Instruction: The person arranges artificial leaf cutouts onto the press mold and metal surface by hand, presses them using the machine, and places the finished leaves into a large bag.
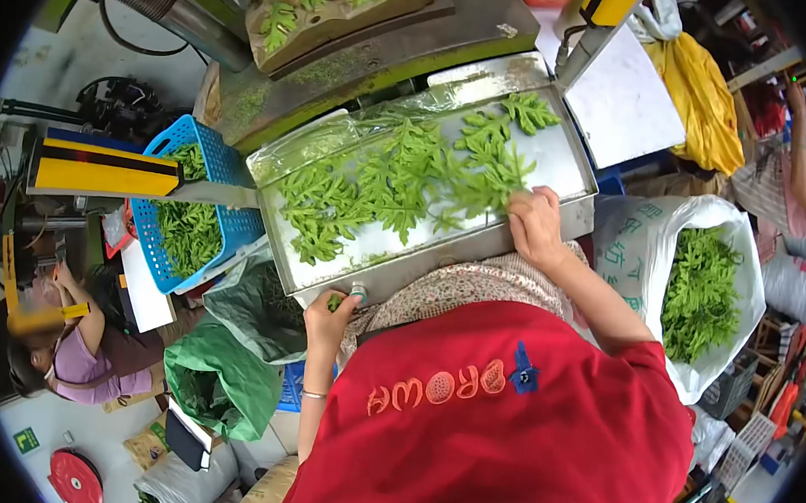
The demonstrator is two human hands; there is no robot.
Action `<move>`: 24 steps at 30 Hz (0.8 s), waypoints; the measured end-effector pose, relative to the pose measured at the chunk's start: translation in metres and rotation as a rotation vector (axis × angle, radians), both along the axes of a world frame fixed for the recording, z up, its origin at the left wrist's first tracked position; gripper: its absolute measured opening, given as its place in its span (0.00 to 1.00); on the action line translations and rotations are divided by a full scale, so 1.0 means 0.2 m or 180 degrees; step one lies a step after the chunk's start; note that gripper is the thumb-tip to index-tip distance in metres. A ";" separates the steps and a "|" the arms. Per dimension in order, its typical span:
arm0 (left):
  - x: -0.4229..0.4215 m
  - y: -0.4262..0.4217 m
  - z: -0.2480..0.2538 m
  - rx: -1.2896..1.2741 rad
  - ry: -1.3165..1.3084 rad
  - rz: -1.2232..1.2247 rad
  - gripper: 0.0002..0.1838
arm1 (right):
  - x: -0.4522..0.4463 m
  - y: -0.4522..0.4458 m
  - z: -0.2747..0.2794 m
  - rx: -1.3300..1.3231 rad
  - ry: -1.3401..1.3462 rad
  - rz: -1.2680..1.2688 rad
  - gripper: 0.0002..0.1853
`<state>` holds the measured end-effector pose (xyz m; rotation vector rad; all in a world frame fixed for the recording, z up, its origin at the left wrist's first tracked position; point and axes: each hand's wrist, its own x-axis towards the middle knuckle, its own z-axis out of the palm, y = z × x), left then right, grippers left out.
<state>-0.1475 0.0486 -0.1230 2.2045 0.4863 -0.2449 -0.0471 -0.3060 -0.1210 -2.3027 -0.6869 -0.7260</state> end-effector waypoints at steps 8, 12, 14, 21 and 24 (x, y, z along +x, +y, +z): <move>0.06 0.00 0.02 -0.0184 0.0038 -0.0034 0.10 | 0.04 0.03 -0.06 -0.0026 0.0285 -0.0174 0.08; 0.07 0.00 0.02 -0.0203 0.0077 -0.0058 0.10 | 0.05 0.04 -0.05 -0.0077 0.0384 -0.0161 0.09; 0.08 0.01 0.03 -0.0203 0.0097 -0.0063 0.10 | 0.05 0.04 -0.06 -0.0087 0.0423 -0.0153 0.09; 0.10 0.01 0.06 -0.0210 0.0252 -0.0103 0.09 | 0.07 0.05 -0.05 -0.0189 0.0423 -0.0150 0.10; 0.10 0.00 0.09 -0.0192 0.0226 -0.0206 0.09 | 0.06 0.05 -0.02 -0.0178 0.0339 -0.0189 0.10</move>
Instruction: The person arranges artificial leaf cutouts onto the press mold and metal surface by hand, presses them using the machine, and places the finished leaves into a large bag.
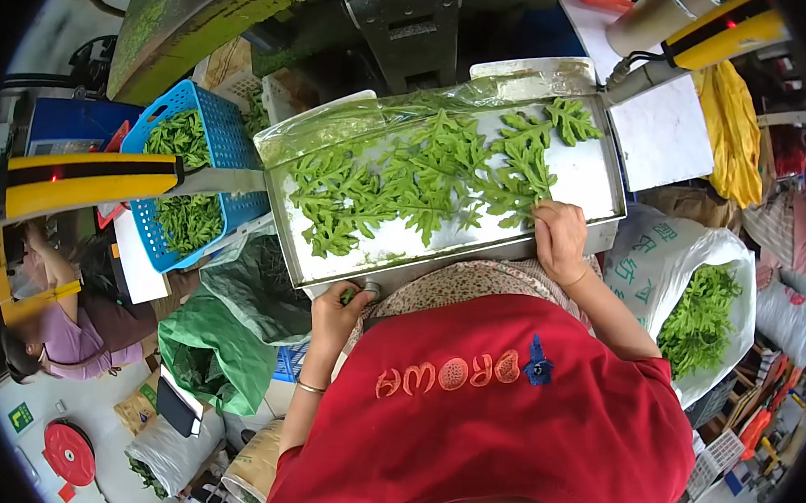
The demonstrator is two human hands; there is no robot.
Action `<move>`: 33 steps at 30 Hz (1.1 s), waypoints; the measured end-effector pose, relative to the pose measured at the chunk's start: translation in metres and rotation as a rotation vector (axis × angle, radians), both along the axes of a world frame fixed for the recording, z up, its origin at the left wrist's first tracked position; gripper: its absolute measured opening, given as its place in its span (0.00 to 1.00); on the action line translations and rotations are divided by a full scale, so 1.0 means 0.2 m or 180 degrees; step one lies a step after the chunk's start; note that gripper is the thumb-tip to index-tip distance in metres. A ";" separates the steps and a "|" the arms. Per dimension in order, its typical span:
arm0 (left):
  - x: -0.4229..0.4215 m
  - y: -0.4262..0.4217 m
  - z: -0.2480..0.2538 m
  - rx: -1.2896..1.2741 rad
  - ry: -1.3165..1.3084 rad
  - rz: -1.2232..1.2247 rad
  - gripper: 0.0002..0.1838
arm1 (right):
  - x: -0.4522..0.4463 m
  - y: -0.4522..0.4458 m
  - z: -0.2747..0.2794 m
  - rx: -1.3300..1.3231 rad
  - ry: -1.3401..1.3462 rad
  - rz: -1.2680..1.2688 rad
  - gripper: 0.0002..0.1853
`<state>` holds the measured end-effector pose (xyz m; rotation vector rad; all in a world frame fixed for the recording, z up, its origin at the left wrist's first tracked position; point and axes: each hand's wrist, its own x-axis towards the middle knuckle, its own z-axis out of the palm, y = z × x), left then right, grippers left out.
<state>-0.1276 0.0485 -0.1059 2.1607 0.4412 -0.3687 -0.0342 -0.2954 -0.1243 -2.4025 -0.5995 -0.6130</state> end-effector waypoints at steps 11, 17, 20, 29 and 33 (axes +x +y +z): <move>0.47 -0.43 0.54 -0.0549 -0.2029 -0.0721 0.08 | 0.12 0.24 0.47 -0.0162 -0.1035 0.0406 0.08; 0.53 -0.47 0.59 -0.0255 -0.3272 -0.0964 0.08 | 0.10 0.19 0.48 0.0335 -0.0159 0.0324 0.09; 0.51 -0.43 0.66 0.0196 -0.3372 -0.1060 0.10 | 0.17 0.16 0.55 0.0870 0.0523 0.0409 0.15; 0.50 -0.37 0.82 -0.1142 -0.1959 -0.0363 0.05 | 0.32 0.45 0.80 0.0373 0.3398 0.2388 0.23; 0.55 -0.23 0.73 -0.1978 -0.1875 0.0348 0.03 | 0.38 0.33 0.69 0.0947 0.3552 0.2463 0.12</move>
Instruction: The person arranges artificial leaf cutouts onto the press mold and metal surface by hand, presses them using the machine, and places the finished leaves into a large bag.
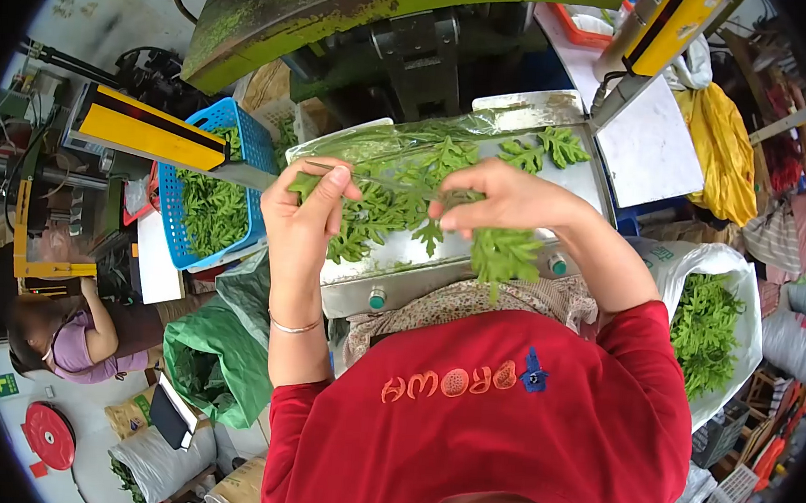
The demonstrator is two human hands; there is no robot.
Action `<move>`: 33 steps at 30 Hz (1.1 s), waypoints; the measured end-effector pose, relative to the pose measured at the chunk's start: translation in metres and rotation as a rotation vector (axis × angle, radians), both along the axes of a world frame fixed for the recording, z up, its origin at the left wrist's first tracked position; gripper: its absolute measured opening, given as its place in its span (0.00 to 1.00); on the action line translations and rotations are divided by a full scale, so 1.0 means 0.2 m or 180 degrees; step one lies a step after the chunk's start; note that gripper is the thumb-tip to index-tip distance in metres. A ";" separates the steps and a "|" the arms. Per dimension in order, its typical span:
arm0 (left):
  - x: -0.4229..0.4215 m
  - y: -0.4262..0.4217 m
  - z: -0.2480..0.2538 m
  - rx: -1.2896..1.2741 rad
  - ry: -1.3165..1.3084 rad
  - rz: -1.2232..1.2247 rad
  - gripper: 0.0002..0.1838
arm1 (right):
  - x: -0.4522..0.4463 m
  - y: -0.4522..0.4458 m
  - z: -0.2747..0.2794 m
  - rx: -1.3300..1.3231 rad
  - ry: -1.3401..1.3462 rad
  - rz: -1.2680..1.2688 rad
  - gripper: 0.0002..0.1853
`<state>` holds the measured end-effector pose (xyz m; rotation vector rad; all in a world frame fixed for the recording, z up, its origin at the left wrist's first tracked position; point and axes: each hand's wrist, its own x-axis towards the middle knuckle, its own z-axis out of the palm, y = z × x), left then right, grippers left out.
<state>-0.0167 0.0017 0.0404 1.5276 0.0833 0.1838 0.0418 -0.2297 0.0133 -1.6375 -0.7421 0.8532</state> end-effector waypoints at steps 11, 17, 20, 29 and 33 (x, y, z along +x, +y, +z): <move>0.06 -0.05 -0.08 0.1740 -0.1321 0.0839 0.16 | -0.04 -0.06 -0.14 0.0676 0.0520 -0.0639 0.14; -0.12 -0.11 -0.08 0.2684 -0.1170 -0.1541 0.20 | -0.12 0.00 -0.01 0.0322 0.0011 0.0285 0.14; -0.20 -0.09 -0.02 0.2643 -0.0932 -0.2219 0.14 | -0.16 -0.02 0.05 -0.0041 -0.0074 0.1001 0.13; -0.32 0.02 0.04 0.1916 -0.1031 -0.3979 0.11 | -0.38 -0.06 0.31 -0.1159 -0.1398 0.2340 0.07; -0.37 0.40 -0.02 0.1270 0.0184 -0.2855 0.10 | -0.25 -0.63 0.35 -0.1113 -0.1338 0.0048 0.09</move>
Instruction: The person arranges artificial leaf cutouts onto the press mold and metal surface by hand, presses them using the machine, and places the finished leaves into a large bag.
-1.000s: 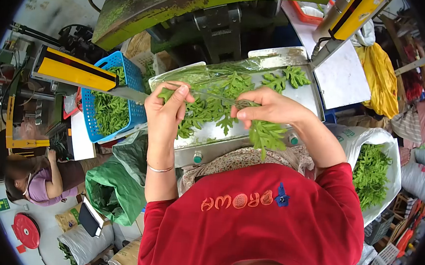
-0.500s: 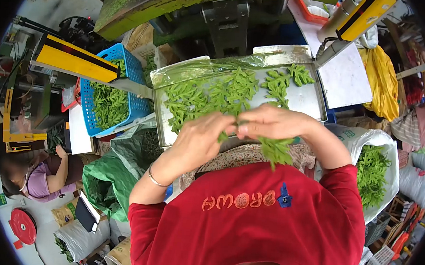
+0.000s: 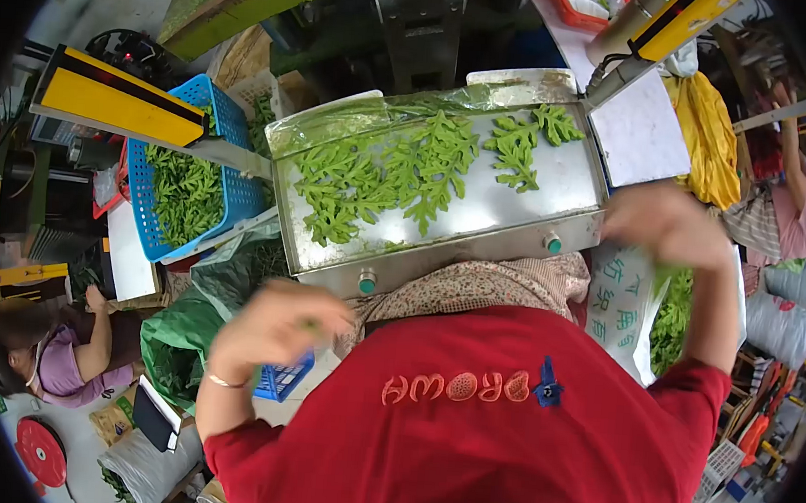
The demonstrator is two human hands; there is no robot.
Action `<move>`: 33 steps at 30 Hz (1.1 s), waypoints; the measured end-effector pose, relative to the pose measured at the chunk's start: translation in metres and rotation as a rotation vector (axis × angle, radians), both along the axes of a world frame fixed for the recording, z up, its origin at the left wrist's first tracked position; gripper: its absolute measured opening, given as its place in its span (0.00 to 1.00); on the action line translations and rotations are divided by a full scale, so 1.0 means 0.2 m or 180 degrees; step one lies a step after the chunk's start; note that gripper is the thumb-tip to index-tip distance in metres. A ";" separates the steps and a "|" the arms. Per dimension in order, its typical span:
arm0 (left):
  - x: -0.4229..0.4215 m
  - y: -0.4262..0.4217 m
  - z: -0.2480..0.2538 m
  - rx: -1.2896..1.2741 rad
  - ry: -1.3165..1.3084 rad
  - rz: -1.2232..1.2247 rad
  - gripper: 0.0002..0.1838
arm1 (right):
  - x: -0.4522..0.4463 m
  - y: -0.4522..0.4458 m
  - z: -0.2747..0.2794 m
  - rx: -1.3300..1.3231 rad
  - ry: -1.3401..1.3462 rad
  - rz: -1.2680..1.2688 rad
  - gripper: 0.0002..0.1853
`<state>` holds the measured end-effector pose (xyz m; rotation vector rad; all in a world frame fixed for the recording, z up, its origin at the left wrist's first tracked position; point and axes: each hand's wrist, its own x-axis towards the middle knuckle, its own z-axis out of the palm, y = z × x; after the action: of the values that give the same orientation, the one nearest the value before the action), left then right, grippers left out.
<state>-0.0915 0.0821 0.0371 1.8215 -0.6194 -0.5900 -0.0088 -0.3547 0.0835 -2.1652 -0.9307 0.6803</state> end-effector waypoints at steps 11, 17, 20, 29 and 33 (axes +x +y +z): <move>-0.16 0.72 -0.97 0.2341 -0.0277 0.2987 0.10 | -0.19 -0.75 -0.15 -0.2329 -0.1070 -0.2968 0.14; 0.19 0.33 -0.52 0.1134 -0.0152 0.3445 0.11 | 0.13 0.11 -0.35 -0.1041 -0.0970 -0.2027 0.18; 0.32 0.05 -0.51 0.0493 -0.0433 0.3150 0.09 | 0.26 0.56 -0.56 -0.0492 -0.0550 -0.1104 0.20; 0.56 -0.46 -0.52 -0.0497 -0.0072 0.2380 0.08 | 0.34 0.57 -0.78 0.0135 -0.0205 -0.1083 0.11; 0.66 -0.53 -0.50 -0.0549 0.0048 0.1904 0.08 | 0.34 0.58 -0.70 0.0450 -0.0276 -0.1241 0.09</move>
<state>0.0404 -0.0245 -0.0620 1.7210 -0.0899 -0.1406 0.0600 -0.2388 -0.0564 -2.1745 -0.5536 0.3231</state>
